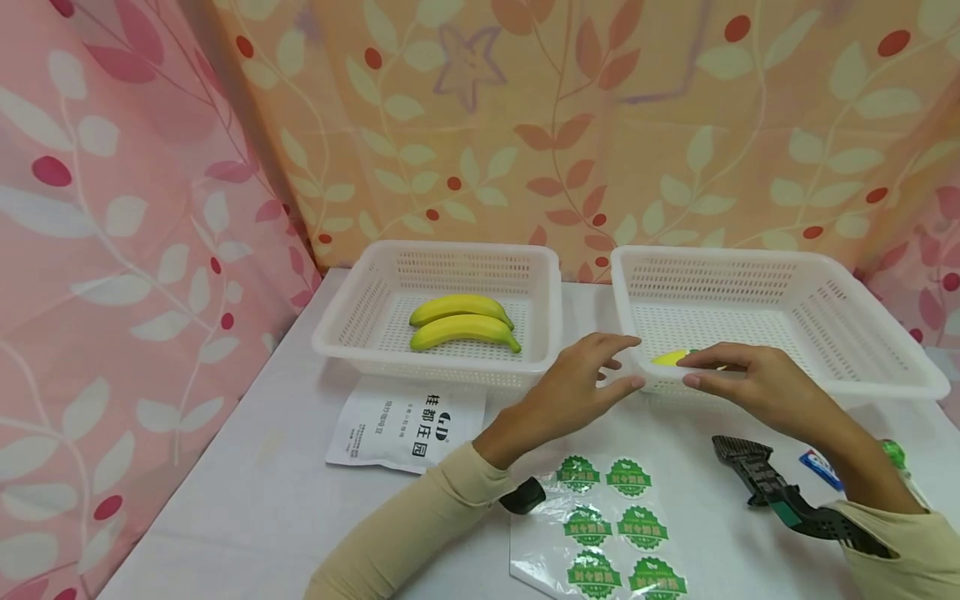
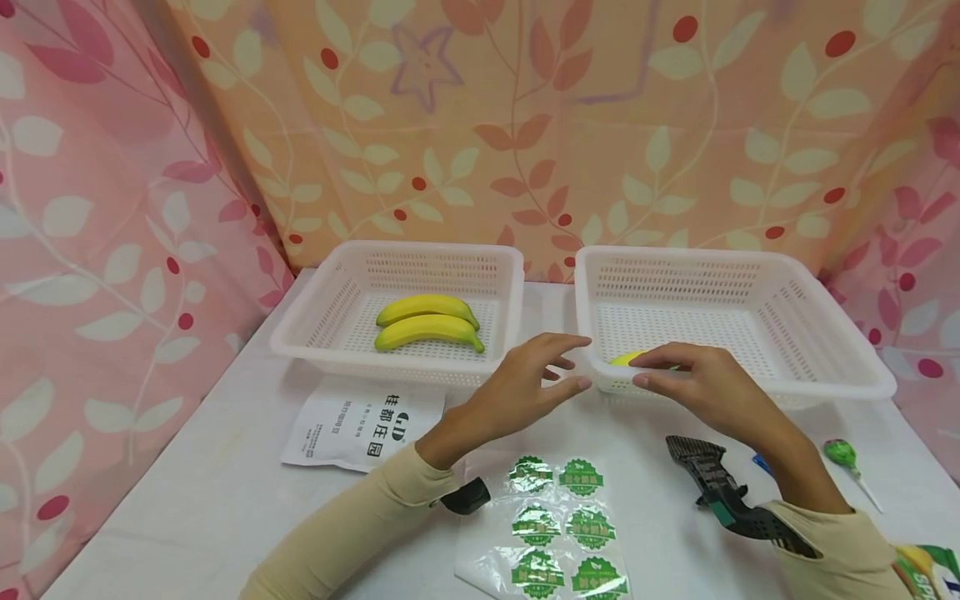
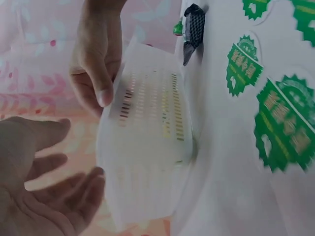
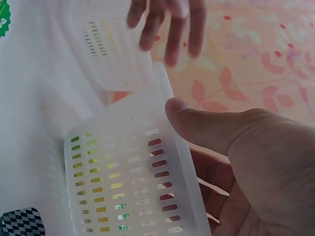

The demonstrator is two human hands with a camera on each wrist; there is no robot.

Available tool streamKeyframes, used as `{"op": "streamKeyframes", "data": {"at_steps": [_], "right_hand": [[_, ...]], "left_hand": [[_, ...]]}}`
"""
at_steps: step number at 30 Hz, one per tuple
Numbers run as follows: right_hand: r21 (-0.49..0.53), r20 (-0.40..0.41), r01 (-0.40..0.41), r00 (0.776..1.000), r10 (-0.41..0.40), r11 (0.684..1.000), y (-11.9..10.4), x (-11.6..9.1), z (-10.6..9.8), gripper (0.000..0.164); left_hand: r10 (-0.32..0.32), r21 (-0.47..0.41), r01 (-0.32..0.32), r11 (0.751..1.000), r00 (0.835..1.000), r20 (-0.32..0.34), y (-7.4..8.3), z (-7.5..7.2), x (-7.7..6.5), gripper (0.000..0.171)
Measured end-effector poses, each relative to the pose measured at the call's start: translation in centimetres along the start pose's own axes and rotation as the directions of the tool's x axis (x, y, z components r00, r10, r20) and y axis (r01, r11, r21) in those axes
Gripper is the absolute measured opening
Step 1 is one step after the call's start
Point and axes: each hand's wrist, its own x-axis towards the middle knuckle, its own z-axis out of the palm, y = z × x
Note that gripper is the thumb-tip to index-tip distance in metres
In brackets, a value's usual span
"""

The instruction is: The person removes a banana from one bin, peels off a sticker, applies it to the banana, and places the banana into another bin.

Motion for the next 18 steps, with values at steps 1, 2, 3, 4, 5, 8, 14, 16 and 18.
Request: {"op": "streamKeyframes", "data": {"at_steps": [1,2,3,4,5,8,14,16,18], "right_hand": [[0.003,-0.001,0.0,1.0,0.0,1.0,0.0,0.0,0.1,0.036],[0.009,0.0,-0.001,1.0,0.001,1.0,0.1,0.0,0.1,0.037],[0.013,0.0,-0.001,1.0,0.001,1.0,0.1,0.0,0.2,0.037],[0.015,-0.001,-0.004,1.0,0.004,1.0,0.1,0.0,0.2,0.037],[0.015,0.0,-0.005,1.0,0.005,1.0,0.2,0.0,0.2,0.037],[0.01,-0.003,-0.009,1.0,0.009,1.0,0.2,0.0,0.2,0.037],[0.007,-0.004,-0.007,1.0,0.007,1.0,0.1,0.1,0.2,0.037],[0.002,-0.003,-0.01,1.0,0.01,1.0,0.1,0.1,0.2,0.037],[-0.006,-0.002,-0.017,1.0,0.017,1.0,0.2,0.0,0.2,0.039]], "left_hand": [[0.042,0.001,-0.042,0.999,0.999,-0.01,0.1,-0.5,-0.4,0.052],[0.083,-0.002,-0.083,0.997,0.996,-0.024,0.0,-0.9,-0.9,0.05],[0.121,-0.003,-0.122,0.993,0.992,-0.042,-0.1,-1.4,-1.5,0.047],[0.156,0.002,-0.156,0.988,0.986,-0.063,-0.3,-1.9,-2.0,0.045],[0.185,0.016,-0.184,0.983,0.979,-0.088,-0.6,-2.3,-2.6,0.042],[0.237,0.04,-0.233,0.972,0.955,-0.179,-1.9,-4.0,-4.3,0.036],[0.208,0.098,-0.184,0.978,0.888,-0.411,-5.2,-8.7,-7.6,0.033],[0.171,0.116,-0.131,0.984,0.865,-0.471,-6.2,-10.6,-8.7,0.034],[0.133,0.148,-0.064,0.987,0.844,-0.52,-7.2,-12.5,-9.8,0.035]]}}
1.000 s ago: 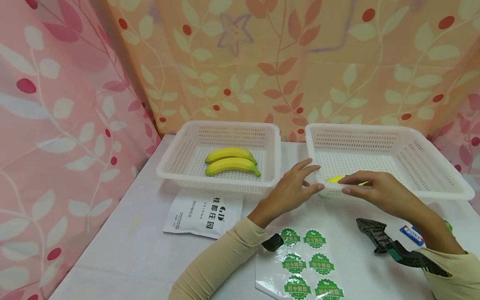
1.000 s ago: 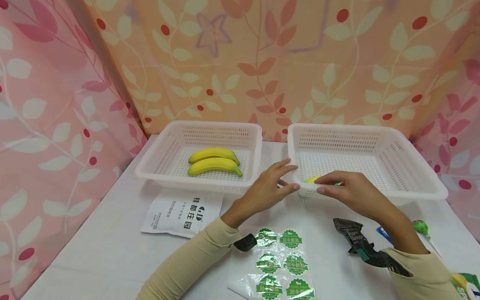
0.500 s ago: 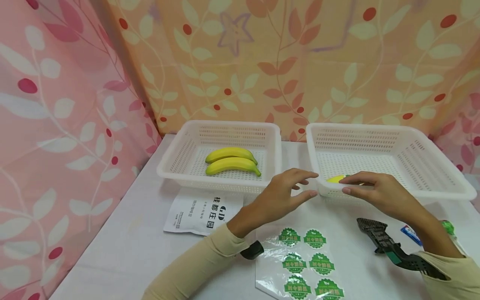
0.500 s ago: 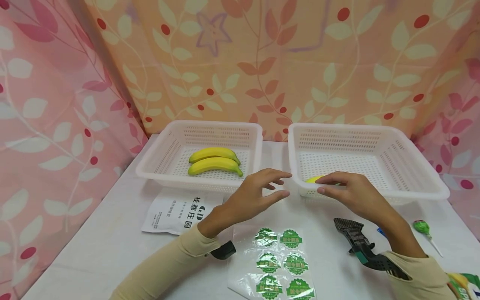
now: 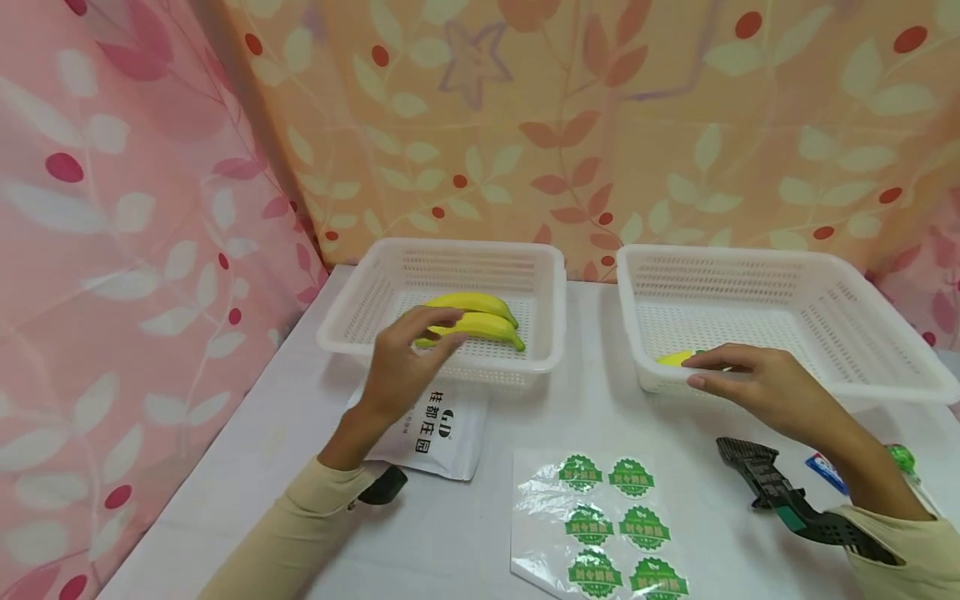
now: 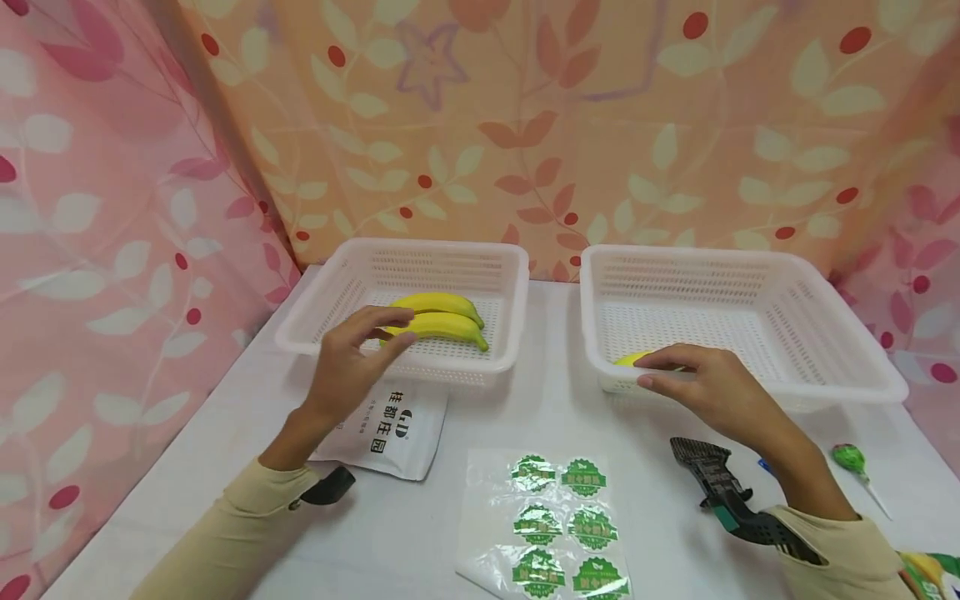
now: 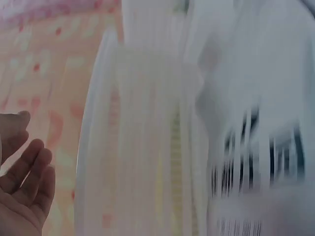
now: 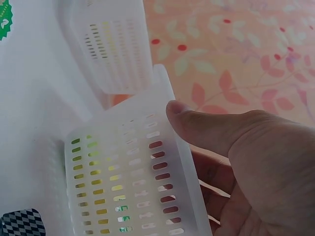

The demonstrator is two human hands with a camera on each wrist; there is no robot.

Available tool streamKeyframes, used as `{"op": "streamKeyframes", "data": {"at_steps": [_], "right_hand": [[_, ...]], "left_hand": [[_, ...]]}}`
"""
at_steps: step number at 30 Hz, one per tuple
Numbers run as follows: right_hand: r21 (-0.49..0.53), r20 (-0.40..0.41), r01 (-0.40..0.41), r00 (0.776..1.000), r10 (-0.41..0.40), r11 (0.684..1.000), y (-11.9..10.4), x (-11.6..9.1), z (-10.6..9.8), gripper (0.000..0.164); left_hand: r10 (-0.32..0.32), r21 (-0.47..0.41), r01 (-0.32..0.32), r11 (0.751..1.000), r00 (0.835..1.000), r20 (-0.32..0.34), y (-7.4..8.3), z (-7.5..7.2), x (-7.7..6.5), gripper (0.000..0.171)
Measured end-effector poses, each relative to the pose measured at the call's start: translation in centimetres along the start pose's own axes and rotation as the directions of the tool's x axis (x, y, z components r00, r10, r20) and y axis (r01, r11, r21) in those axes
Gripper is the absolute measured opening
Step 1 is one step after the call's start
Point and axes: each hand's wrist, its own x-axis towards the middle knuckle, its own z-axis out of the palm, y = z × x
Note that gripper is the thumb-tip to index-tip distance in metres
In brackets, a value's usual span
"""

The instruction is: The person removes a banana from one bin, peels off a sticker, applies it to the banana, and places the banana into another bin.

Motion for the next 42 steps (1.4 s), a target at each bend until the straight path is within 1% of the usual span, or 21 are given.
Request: {"op": "streamKeyframes", "data": {"at_steps": [3,4,6,7,9,11,13,14,16,18,20,24,28,32,36,38,42], "right_hand": [[-0.007,-0.002,-0.009,1.0,0.009,1.0,0.1,-0.2,-0.1,0.039],[-0.005,-0.002,-0.009,1.0,0.009,1.0,0.2,-0.2,-0.1,0.039],[-0.001,-0.002,-0.005,1.0,0.005,1.0,0.1,-0.3,-0.1,0.039],[0.002,-0.002,-0.003,1.0,0.003,1.0,0.1,-0.3,-0.1,0.039],[0.005,0.0,-0.002,1.0,0.002,1.0,0.0,-0.2,-0.1,0.039],[0.005,0.002,-0.002,1.0,0.002,1.0,-0.1,-0.2,-0.1,0.039],[0.005,0.002,0.001,1.0,-0.001,1.0,-0.2,-0.1,-0.1,0.039],[0.004,0.002,0.002,1.0,-0.002,1.0,-0.2,-0.1,-0.1,0.039],[-0.001,0.002,0.006,1.0,-0.006,1.0,-0.3,0.0,-0.1,0.038],[-0.011,0.003,0.006,1.0,-0.006,1.0,-0.3,0.0,-0.1,0.039],[-0.009,0.01,0.002,1.0,-0.002,1.0,-0.3,0.0,-0.2,0.04],[-0.008,0.026,0.006,1.0,-0.006,1.0,-0.7,0.3,-0.4,0.042],[0.005,0.008,0.046,0.999,-0.046,0.999,-2.0,1.1,-0.4,0.039],[0.032,-0.028,0.116,0.993,-0.115,0.993,-4.5,2.5,0.0,0.032],[0.077,-0.042,0.194,0.981,-0.191,0.978,-7.8,4.4,0.8,0.026],[0.109,-0.033,0.22,0.976,-0.217,0.969,-9.2,5.5,1.4,0.025],[0.158,0.011,0.238,0.97,-0.243,0.958,-11.6,8.0,3.0,0.026]], "left_hand": [[-0.066,0.115,0.074,0.991,0.995,-0.07,-2.1,-3.1,-0.2,0.036],[-0.093,0.144,0.106,0.984,0.991,-0.097,-2.9,-4.1,-0.3,0.036],[-0.156,0.187,0.181,0.966,0.977,-0.144,-4.4,-5.9,-0.7,0.038],[-0.199,0.19,0.228,0.955,0.967,-0.159,-5.1,-6.8,-0.9,0.039],[-0.293,0.179,0.322,0.93,0.941,-0.172,-6.2,-8.4,-1.5,0.042],[-0.381,0.168,0.406,0.898,0.91,-0.161,-7.2,-9.6,-2.1,0.046],[-0.458,0.16,0.475,0.865,0.879,-0.134,-7.9,-10.4,-2.6,0.051],[-0.483,0.158,0.497,0.853,0.868,-0.117,-8.3,-10.8,-2.9,0.053],[-0.517,0.154,0.524,0.837,0.851,-0.087,-8.9,-11.2,-3.3,0.054],[-0.532,0.14,0.534,0.834,0.845,-0.058,-9.3,-11.5,-3.6,0.054],[-0.531,0.133,0.531,0.837,0.846,-0.038,-9.5,-11.6,-3.8,0.052],[-0.53,0.129,0.528,0.84,0.848,-0.02,-9.6,-11.7,-3.9,0.05],[-0.548,0.13,0.545,0.828,0.836,-0.012,-9.7,-11.8,-3.9,0.052],[-0.562,0.128,0.558,0.82,0.827,-0.006,-9.6,-11.9,-3.8,0.053],[-0.561,0.107,0.558,0.823,0.828,-0.004,-9.6,-11.9,-3.9,0.053],[-0.564,0.092,0.562,0.822,0.826,0.0,-9.6,-11.9,-3.9,0.054],[-0.566,0.075,0.564,0.823,0.825,0.01,-9.6,-11.8,-4.0,0.054]]}}
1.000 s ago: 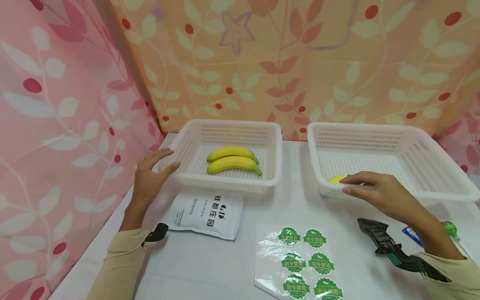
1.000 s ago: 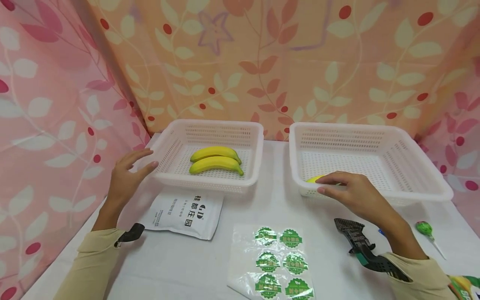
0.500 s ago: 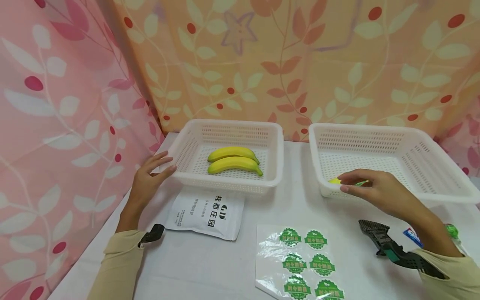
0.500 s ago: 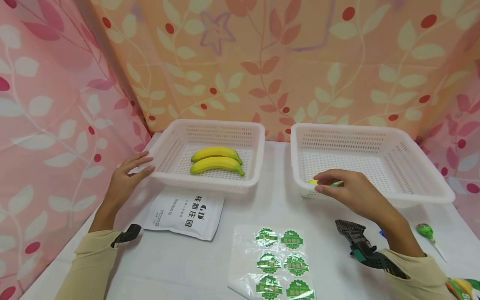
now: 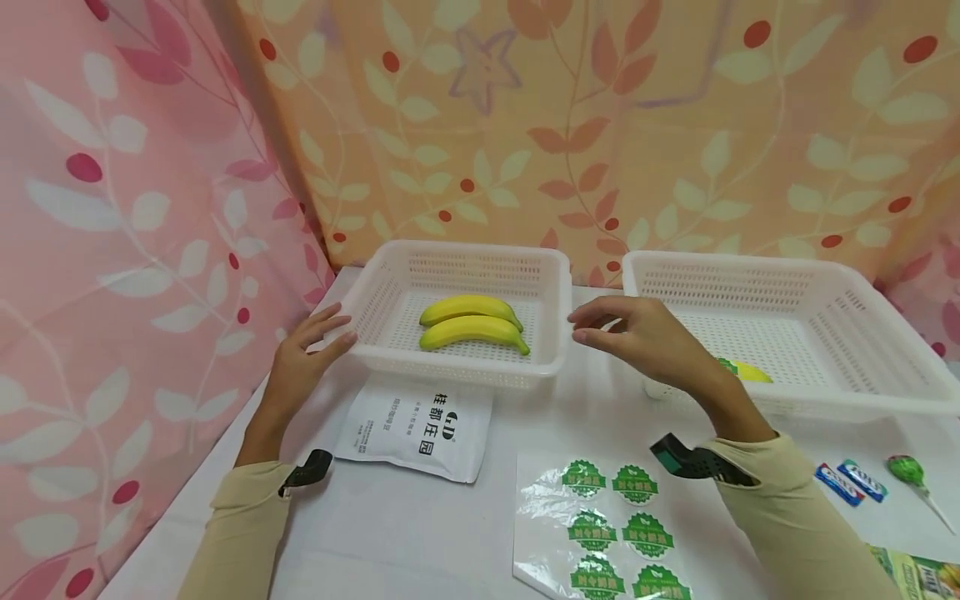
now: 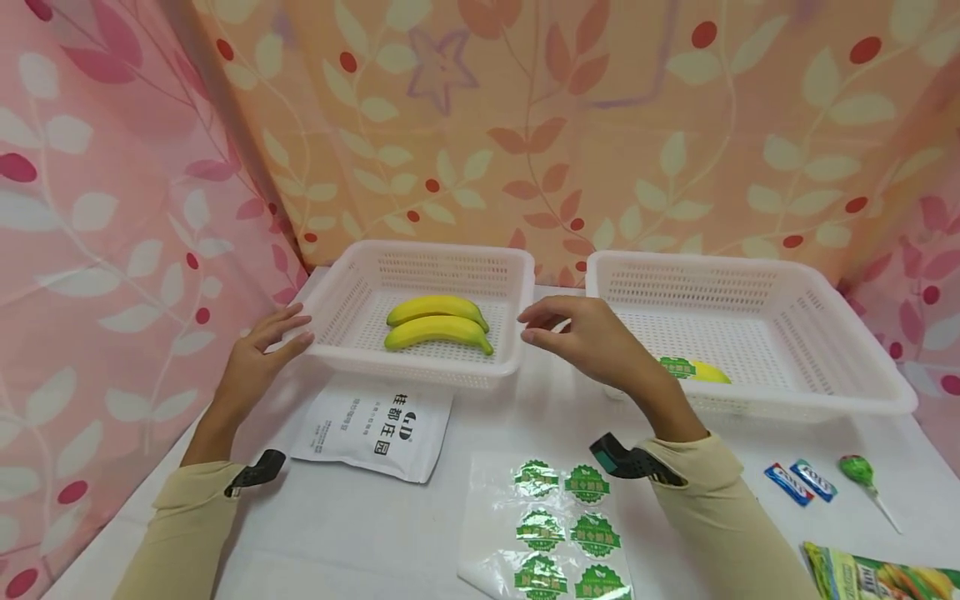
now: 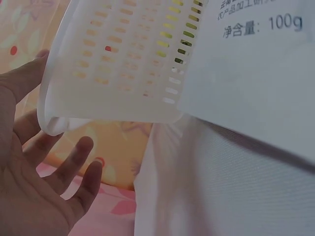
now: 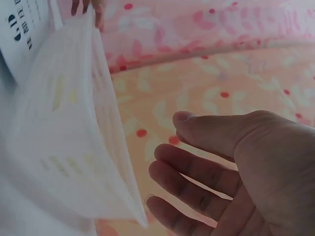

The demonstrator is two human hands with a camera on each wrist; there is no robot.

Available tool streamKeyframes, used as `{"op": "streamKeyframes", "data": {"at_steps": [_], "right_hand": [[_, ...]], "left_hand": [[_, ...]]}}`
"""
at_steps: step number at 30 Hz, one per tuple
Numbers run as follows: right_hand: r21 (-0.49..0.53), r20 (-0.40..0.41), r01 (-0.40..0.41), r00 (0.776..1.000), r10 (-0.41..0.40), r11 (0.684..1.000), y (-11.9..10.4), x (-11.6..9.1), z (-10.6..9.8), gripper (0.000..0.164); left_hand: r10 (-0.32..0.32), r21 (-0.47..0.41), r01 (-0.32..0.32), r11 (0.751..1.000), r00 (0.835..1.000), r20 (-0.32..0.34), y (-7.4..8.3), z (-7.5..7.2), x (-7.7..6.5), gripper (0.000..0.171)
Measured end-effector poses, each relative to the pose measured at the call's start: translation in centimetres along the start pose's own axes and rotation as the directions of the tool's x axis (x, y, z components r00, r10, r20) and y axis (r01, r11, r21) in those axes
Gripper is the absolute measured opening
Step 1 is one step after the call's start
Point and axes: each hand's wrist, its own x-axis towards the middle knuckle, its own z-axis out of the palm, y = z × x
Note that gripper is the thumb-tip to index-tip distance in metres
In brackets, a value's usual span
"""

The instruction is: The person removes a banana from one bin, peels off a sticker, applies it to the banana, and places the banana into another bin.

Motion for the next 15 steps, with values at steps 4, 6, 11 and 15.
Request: {"op": "streamKeyframes", "data": {"at_steps": [4,6,11,15], "right_hand": [[0.032,0.047,0.016,0.999,-0.018,0.999,-1.2,2.8,1.9,0.028],[0.047,0.067,0.02,0.997,-0.023,0.999,-1.7,4.2,2.8,0.028],[0.078,0.125,-0.018,0.992,0.008,0.997,-2.4,7.3,5.1,0.033],[0.085,0.15,-0.07,0.987,0.057,0.994,-2.6,9.2,6.5,0.039]], "left_hand": [[0.008,-0.011,-0.008,1.0,1.0,-0.001,0.1,0.1,0.0,0.053],[0.013,-0.015,-0.013,1.0,1.0,-0.004,0.1,0.1,0.0,0.053],[0.032,-0.007,-0.032,0.999,0.999,-0.014,0.3,0.2,-0.2,0.051],[0.045,-0.021,-0.045,0.999,0.999,-0.017,0.3,0.3,-0.4,0.05]]}}
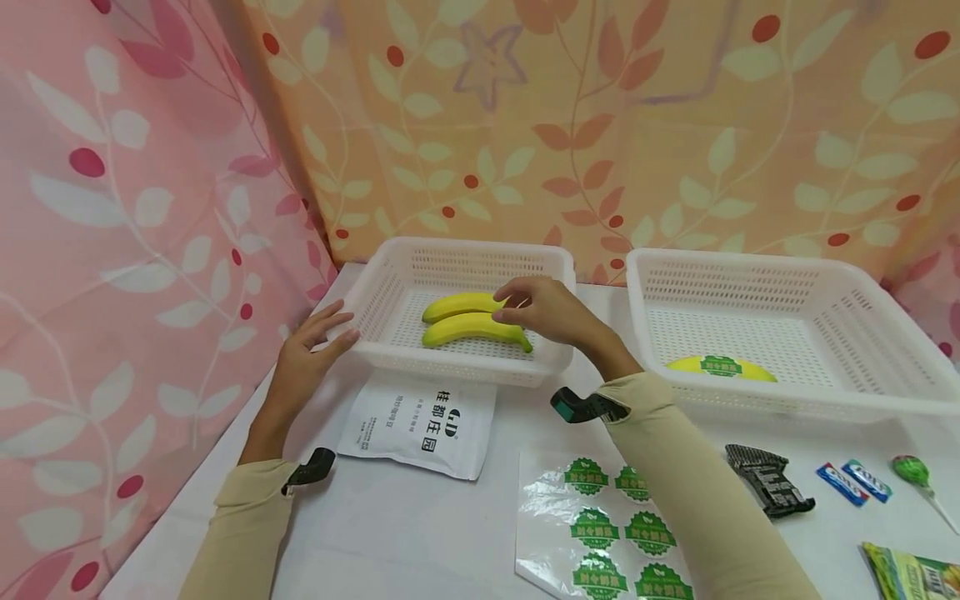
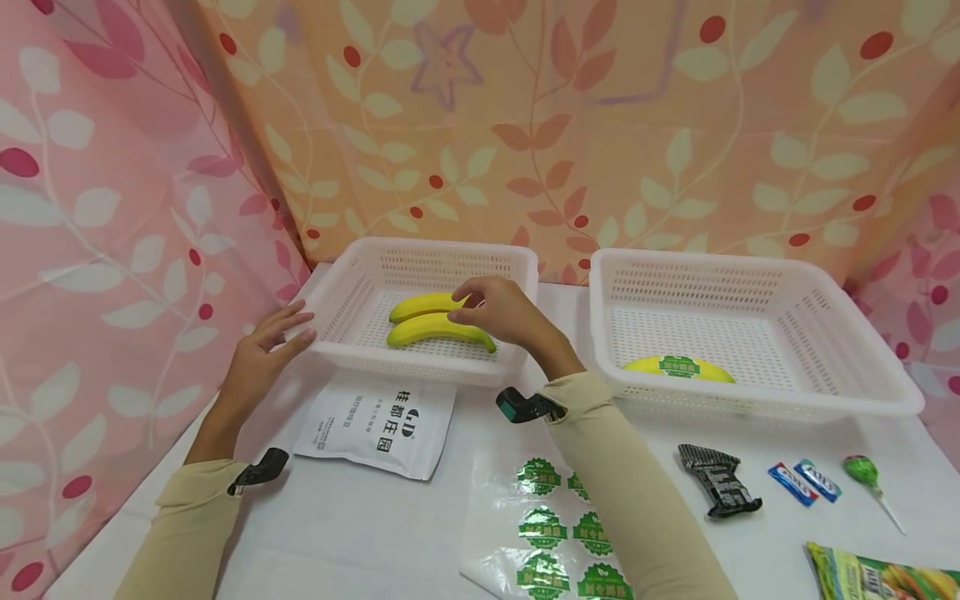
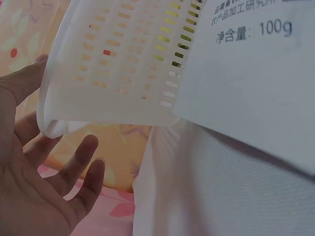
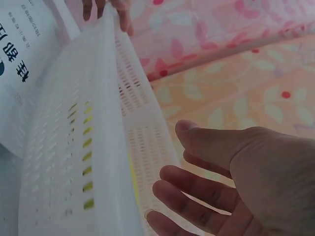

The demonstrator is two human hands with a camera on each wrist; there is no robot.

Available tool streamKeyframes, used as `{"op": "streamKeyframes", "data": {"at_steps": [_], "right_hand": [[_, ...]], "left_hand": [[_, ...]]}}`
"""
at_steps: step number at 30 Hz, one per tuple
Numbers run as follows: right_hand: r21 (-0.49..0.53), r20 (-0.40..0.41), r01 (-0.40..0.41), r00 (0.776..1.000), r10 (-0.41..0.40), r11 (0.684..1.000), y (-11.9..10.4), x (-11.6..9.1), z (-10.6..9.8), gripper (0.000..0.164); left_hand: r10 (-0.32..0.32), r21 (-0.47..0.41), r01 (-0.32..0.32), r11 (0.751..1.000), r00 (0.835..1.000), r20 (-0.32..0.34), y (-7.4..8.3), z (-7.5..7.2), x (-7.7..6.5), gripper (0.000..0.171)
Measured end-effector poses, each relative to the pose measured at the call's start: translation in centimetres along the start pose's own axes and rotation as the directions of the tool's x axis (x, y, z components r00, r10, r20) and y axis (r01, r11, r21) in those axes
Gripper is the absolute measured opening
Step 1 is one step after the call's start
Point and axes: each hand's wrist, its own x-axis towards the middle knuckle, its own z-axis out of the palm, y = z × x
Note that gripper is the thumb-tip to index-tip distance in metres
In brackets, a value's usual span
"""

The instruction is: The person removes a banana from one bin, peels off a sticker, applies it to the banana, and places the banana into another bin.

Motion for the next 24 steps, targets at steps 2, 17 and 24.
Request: {"op": "streamKeyframes", "data": {"at_steps": [2,17,24], "right_hand": [[0.013,0.006,-0.033,0.999,0.033,0.999,0.1,0.9,0.5,0.043],[0.117,0.074,-0.291,0.956,0.284,0.949,1.5,4.3,2.4,0.056],[0.09,0.127,-0.349,0.933,0.337,0.933,1.5,4.9,2.9,0.055]], "left_hand": [[0.003,-0.01,-0.003,1.0,1.0,-0.001,0.0,0.1,0.0,0.05],[0.008,-0.044,-0.008,0.999,1.0,-0.006,0.0,0.3,-0.1,0.051],[0.001,-0.039,-0.001,0.999,1.0,-0.01,-0.2,0.2,-0.2,0.051]]}}
